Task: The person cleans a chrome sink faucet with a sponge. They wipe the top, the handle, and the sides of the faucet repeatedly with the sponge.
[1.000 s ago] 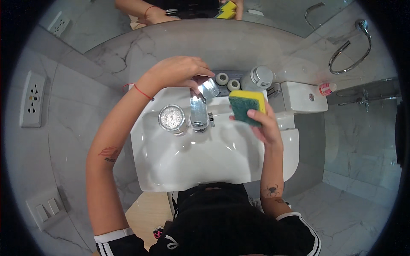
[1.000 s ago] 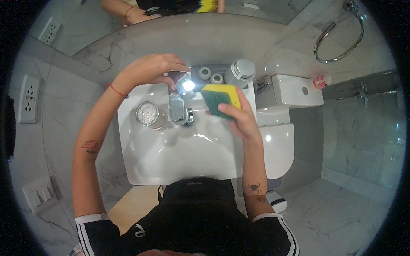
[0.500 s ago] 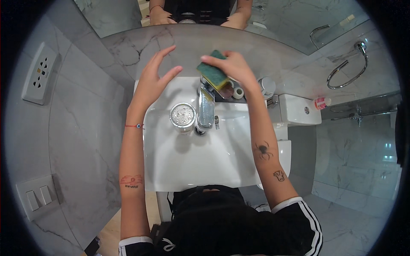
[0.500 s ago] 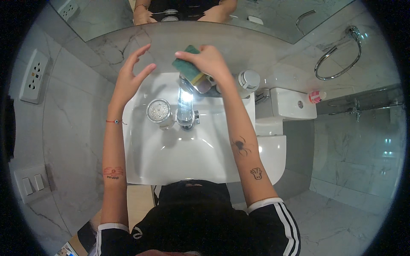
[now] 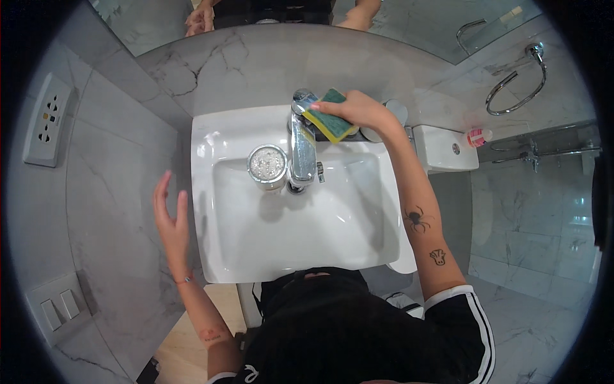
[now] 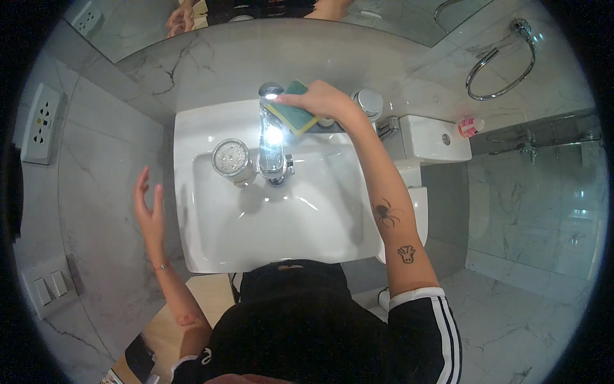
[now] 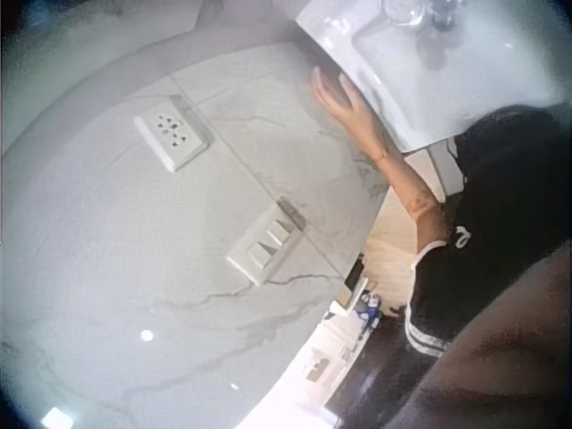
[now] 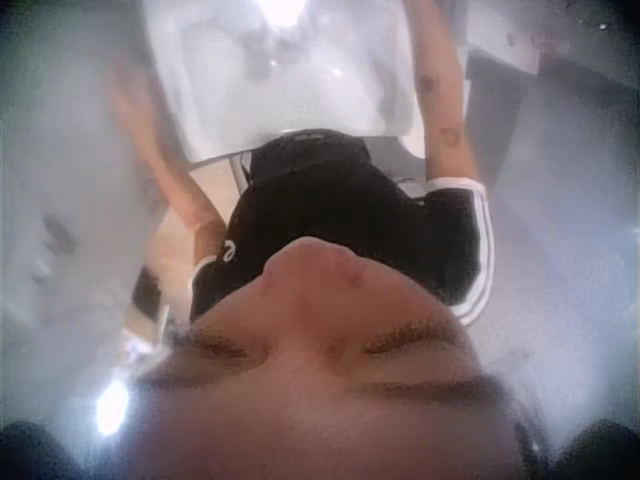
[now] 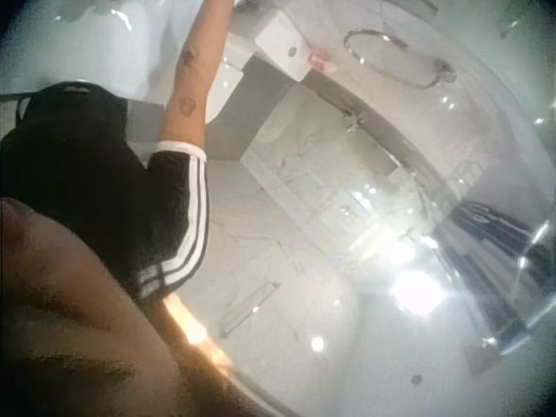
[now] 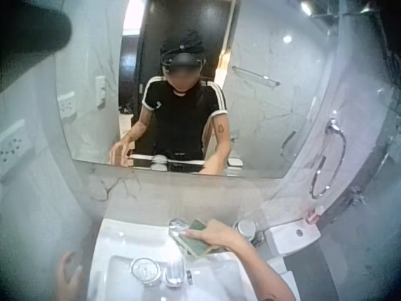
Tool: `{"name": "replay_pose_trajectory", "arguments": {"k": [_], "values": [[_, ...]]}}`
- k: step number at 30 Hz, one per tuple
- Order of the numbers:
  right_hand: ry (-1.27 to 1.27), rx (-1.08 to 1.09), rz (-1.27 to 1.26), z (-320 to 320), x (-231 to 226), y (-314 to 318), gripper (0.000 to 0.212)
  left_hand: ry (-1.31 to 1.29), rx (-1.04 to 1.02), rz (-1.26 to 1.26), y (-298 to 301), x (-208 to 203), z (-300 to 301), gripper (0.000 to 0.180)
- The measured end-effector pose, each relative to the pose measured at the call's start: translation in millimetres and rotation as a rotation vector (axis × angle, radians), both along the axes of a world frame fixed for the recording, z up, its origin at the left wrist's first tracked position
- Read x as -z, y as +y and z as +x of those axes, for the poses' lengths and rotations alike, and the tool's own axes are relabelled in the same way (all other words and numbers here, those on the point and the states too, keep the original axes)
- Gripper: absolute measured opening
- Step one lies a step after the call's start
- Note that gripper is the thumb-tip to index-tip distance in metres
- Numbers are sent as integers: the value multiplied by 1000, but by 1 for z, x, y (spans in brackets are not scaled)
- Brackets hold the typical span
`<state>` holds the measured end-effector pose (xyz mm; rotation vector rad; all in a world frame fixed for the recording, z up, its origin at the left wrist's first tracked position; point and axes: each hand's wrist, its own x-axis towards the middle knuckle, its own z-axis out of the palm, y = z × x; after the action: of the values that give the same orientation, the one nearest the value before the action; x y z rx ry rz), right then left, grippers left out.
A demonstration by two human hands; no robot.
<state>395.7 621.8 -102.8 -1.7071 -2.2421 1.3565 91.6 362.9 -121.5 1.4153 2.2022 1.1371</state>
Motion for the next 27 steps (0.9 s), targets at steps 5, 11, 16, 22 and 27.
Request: {"name": "replay_pose_trajectory", "arguments": {"k": [5, 11, 16, 22, 27], "values": [[-234, -81, 29, 55, 0, -35, 75, 70, -30, -39, -71, 47, 23, 42], [219, 211, 299, 61, -15, -115, 52, 385, -66, -148, -124, 101, 49, 40], [394, 120, 723, -1, 0, -148, 52, 420, -86, -107, -121, 112, 55, 38], [182, -126, 825, -6, 29, -155, 52, 374, -88, -80, -124, 112, 55, 37], [42, -222, 849, -8, 25, -151, 50, 365, -10, -124, -125, 113, 52, 35]]}}
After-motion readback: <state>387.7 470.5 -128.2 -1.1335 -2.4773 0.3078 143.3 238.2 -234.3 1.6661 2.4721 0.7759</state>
